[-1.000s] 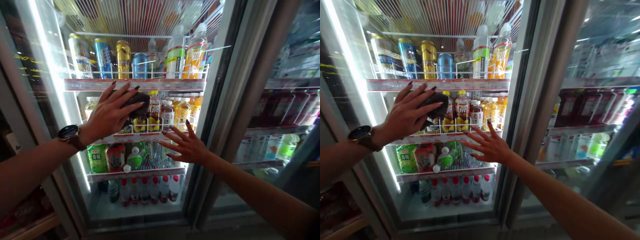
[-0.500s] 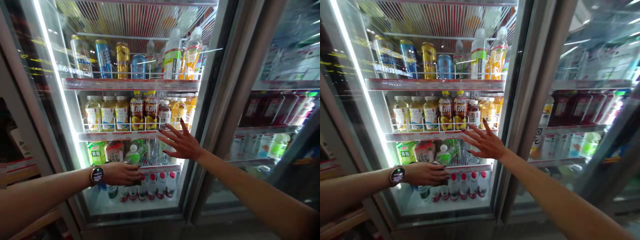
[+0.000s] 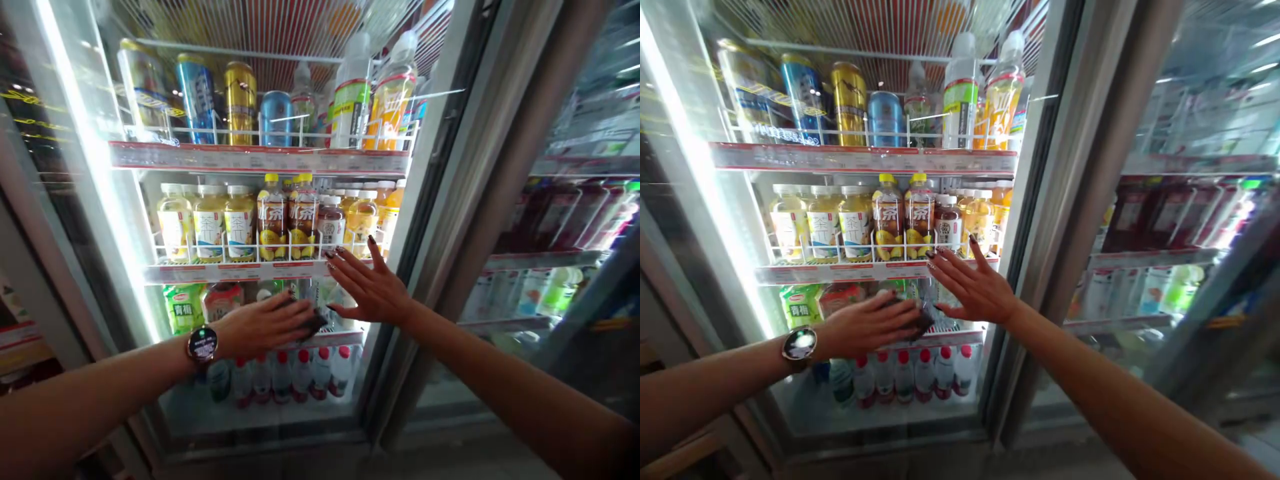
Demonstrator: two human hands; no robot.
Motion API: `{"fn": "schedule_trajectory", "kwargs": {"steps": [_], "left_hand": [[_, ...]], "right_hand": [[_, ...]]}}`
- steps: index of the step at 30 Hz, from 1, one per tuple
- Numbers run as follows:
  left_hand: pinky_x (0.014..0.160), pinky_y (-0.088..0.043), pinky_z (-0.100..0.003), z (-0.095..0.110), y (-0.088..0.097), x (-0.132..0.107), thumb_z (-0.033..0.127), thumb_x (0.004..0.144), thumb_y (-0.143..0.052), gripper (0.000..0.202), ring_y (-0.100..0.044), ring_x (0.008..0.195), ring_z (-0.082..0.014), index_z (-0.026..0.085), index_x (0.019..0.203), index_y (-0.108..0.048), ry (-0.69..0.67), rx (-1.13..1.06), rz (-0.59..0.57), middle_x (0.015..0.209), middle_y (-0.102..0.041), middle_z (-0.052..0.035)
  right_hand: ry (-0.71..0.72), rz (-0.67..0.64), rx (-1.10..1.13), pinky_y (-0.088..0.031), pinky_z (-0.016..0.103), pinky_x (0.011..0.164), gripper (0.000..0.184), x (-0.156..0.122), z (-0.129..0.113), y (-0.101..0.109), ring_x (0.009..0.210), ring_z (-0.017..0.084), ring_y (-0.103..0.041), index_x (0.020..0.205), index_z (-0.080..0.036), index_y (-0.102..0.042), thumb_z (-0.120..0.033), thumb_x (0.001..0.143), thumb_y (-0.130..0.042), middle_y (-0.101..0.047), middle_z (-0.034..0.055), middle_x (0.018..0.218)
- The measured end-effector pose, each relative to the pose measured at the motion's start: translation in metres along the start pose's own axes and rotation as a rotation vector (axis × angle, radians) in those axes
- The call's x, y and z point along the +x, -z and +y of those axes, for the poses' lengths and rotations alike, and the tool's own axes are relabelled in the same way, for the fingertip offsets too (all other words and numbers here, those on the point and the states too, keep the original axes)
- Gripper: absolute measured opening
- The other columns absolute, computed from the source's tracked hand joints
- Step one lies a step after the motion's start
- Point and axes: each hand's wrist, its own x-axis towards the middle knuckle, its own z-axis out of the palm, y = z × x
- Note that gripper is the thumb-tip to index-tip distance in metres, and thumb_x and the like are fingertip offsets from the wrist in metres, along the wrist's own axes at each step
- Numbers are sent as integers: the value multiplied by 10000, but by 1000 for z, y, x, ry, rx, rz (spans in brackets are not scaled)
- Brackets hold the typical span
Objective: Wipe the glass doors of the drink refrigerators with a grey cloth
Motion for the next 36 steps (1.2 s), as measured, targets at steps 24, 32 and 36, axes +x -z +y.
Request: {"fn": "schedule_trajectory", "kwargs": {"steps": [24,32,36], "left_hand": [[1268,-381,-434,-2,5,-23,250,949,-590,533,-442,1522,-233,221,1481,-570,-30,-24,0,1626,-493,-51],[1269,-385,-326,-13,13,-77,148,891,-627,445,-475,1499,-149,340,1281,-720,-299,-187,-51,1518,-612,24],[1339,-259,-420,-99,55,-66,212,973,-593,484,-362,1573,-164,323,1444,-587,22,-99,-15,1627,-492,10]], "right_hand": [[5,-9,-43,-14,656,1346,893,3,-2,3,1506,297,-484,1691,-228,-96,-565,1006,-559,-492,92,1619],[27,35,-45,-22,631,1354,932,8,-4,6,1517,282,-469,1685,-176,-115,-564,989,-597,-546,113,1579],[31,48,-30,-15,627,1354,942,7,-4,5,1558,286,-403,1680,-167,-153,-517,965,-655,-543,119,1585]]}}
